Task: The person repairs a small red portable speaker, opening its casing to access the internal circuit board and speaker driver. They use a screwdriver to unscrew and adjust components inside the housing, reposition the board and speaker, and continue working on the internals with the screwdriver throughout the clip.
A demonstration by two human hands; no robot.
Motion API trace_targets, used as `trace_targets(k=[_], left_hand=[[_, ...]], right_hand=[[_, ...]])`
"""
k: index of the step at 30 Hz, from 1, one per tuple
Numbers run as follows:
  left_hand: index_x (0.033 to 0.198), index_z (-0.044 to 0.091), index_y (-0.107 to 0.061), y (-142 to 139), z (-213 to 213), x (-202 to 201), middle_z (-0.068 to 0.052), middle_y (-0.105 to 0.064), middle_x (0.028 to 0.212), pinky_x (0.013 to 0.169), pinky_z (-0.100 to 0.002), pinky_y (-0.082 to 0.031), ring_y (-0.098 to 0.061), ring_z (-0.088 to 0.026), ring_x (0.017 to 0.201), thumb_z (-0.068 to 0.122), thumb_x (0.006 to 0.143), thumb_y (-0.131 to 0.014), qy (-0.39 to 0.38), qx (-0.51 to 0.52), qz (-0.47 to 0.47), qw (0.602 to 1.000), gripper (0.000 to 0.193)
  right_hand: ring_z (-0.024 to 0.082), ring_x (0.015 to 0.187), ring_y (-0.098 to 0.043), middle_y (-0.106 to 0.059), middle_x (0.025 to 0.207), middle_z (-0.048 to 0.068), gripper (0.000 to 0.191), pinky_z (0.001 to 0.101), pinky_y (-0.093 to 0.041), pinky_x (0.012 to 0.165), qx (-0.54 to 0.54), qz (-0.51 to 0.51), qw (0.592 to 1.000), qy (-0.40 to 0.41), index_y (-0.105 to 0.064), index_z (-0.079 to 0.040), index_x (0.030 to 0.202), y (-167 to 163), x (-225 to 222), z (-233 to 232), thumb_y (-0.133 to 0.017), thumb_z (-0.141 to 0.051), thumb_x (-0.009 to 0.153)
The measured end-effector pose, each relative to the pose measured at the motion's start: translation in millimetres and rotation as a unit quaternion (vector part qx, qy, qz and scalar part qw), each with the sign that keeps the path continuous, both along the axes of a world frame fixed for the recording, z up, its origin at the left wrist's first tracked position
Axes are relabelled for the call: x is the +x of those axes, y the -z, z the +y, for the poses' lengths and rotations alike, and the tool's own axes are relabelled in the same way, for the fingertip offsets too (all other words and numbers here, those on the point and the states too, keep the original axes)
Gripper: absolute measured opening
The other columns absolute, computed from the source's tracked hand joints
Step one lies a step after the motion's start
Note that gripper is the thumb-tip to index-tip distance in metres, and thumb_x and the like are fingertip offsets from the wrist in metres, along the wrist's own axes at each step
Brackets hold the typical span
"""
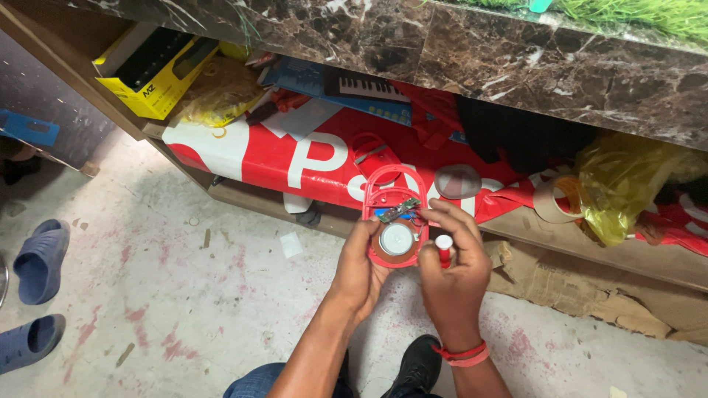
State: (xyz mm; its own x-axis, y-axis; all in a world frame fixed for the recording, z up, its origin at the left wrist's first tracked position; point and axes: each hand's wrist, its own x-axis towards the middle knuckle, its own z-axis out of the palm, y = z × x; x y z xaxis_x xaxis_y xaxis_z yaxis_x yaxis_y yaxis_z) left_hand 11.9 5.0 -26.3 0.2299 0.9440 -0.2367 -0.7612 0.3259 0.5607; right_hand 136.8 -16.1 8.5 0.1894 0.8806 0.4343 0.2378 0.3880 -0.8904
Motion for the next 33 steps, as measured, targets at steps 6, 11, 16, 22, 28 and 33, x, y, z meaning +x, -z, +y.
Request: trace_targets(k=[6, 11, 16, 22, 28, 33], left_hand=[[0.124, -0.003, -0.061, -3, 2, -4, -0.017, -0.073, 0.111, 0.078, -0.041, -0.061, -0.072, -0.025, 0.098, 0.036, 0.106, -0.034, 0.006, 0.013, -0.002, 1.000, 0.050], [0.122, -0.002, -0.061, -7, 2, -4, -0.017, -0.073, 0.110, 0.076, -0.039, -0.061, -0.072, -0.024, 0.098, 0.040, 0.106, -0.036, -0.002, 0.011, 0.016, 1.000, 0.051], [0.122, -0.001, -0.060, -9, 1, -4, -0.016, -0.073, 0.111, 0.078, -0.039, -0.062, -0.073, -0.024, 0.099, 0.038, 0.106, -0.040, -0.011, 0.023, 0.036, 0.999, 0.047], [0.129, 0.007, -0.057, -10, 0, 0, -0.008, -0.070, 0.115, 0.092, -0.035, -0.057, -0.068, -0.016, 0.104, 0.031, 0.103, -0.049, -0.044, 0.027, 0.097, 0.994, 0.037], [0.134, 0.004, -0.057, -9, -1, 2, -0.007, -0.067, 0.119, 0.096, -0.033, -0.053, -0.065, -0.013, 0.107, 0.029, 0.104, -0.051, -0.047, 0.078, 0.148, 0.985, 0.039], [0.132, 0.009, -0.056, -12, 2, 0, -0.007, -0.070, 0.118, 0.093, -0.033, -0.057, -0.069, -0.015, 0.107, 0.033, 0.102, -0.049, -0.057, 0.016, 0.118, 0.991, 0.039]], right_hand=[[0.010, 0.088, -0.063, -0.068, 0.108, 0.007, 0.022, 0.0233, -0.052, 0.074, -0.048, 0.030, 0.998, 0.039, -0.070, 0.003, 0.110, 4, 5, 1, -0.064, 0.009, 0.090], [0.006, 0.083, -0.063, -0.067, 0.099, 0.003, 0.018, 0.0202, -0.054, 0.069, -0.052, 0.070, 0.996, 0.009, -0.071, 0.001, 0.107, 3, 1, 0, -0.068, 0.007, 0.089], [0.005, 0.082, -0.061, -0.066, 0.093, 0.002, 0.013, 0.0186, -0.049, 0.069, -0.038, 0.018, 0.999, 0.014, -0.074, 0.001, 0.101, -1, 0, -2, -0.074, 0.005, 0.088], [0.004, 0.077, -0.057, -0.066, 0.092, 0.000, 0.013, 0.0182, -0.044, 0.061, -0.058, -0.016, 0.998, 0.017, -0.076, 0.000, 0.094, -6, -4, -4, -0.079, 0.003, 0.082], [0.004, 0.082, -0.060, -0.065, 0.095, 0.001, 0.019, 0.0172, -0.046, 0.062, -0.081, 0.001, 0.997, 0.017, -0.077, -0.001, 0.098, -2, -6, -3, -0.077, 0.004, 0.080], [0.004, 0.089, -0.061, -0.066, 0.099, 0.002, 0.025, 0.0176, -0.049, 0.070, -0.066, 0.010, 0.998, 0.017, -0.076, -0.001, 0.102, 3, 0, 0, -0.067, 0.010, 0.081]])
